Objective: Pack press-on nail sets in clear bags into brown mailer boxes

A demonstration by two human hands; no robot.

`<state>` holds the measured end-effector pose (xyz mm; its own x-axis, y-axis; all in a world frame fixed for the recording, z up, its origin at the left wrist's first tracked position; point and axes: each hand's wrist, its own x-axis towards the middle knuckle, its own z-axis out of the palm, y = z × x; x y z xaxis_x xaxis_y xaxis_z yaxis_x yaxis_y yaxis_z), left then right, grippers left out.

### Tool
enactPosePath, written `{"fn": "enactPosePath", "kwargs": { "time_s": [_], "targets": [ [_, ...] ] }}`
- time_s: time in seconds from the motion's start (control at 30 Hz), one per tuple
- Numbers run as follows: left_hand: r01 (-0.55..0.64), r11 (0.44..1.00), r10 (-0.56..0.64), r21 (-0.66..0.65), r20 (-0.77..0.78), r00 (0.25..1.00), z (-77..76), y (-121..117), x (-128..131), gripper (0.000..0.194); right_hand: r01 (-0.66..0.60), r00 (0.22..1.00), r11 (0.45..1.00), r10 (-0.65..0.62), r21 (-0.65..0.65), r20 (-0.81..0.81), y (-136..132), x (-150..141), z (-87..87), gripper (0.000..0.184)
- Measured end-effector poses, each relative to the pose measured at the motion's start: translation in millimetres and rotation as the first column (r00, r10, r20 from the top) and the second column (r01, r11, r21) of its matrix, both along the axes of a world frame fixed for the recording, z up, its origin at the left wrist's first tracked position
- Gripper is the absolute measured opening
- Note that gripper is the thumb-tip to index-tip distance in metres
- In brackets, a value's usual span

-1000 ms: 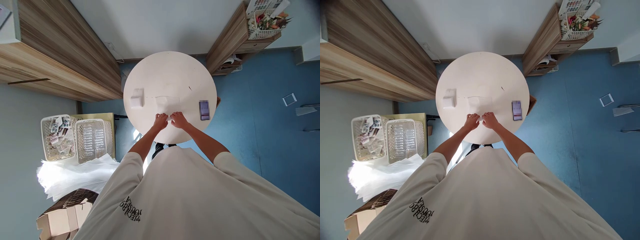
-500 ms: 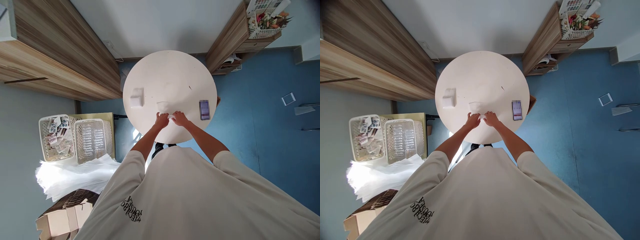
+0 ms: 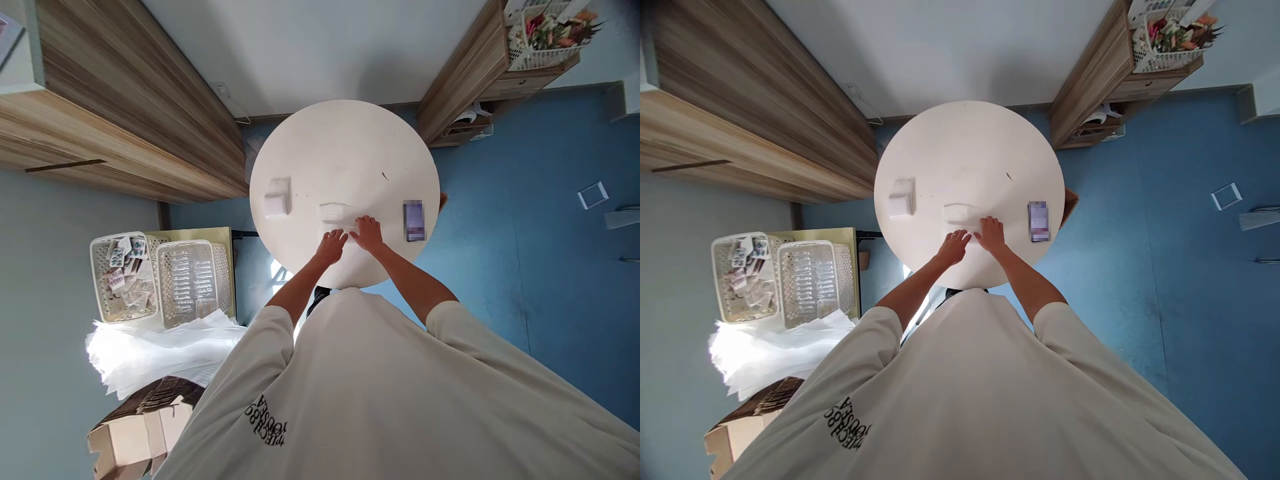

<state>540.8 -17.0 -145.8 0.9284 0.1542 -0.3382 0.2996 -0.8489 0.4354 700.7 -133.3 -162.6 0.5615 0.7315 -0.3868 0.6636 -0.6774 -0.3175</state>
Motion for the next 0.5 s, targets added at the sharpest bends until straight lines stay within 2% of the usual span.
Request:
{"fn": "enactPosePath", "kwargs": {
  "time_s": [0.1,0.23,0.4,0.5],
  "targets": [
    [0.019,0.999,-0.018,0.037,-0.038,0.999,-0.6,-3.1,6.2,0.074,0.176,0.984,0.984,-0.175,0.028,-0.026,-15.7,0.3,-0.6,0.049],
    [0.024,0.997,-0.019,0.069,-0.064,0.998,-1.9,-9.2,13.9,0.075,0.414,0.905,0.910,-0.414,-0.016,-0.104,-28.9,-0.4,-3.6,0.049],
    [-0.021,0.998,0.025,0.054,-0.071,0.997,-4.9,-11.1,23.6,0.074,0.561,0.810,0.825,-0.563,-0.065,-0.161,-24.6,-4.5,-9.4,0.046],
    [-0.036,0.998,0.041,0.051,-0.089,0.995,-4.9,-11.6,28.6,0.074,0.597,0.787,0.799,-0.600,-0.062,-0.146,-20.2,-8.6,-12.2,0.045]
  ]
}}
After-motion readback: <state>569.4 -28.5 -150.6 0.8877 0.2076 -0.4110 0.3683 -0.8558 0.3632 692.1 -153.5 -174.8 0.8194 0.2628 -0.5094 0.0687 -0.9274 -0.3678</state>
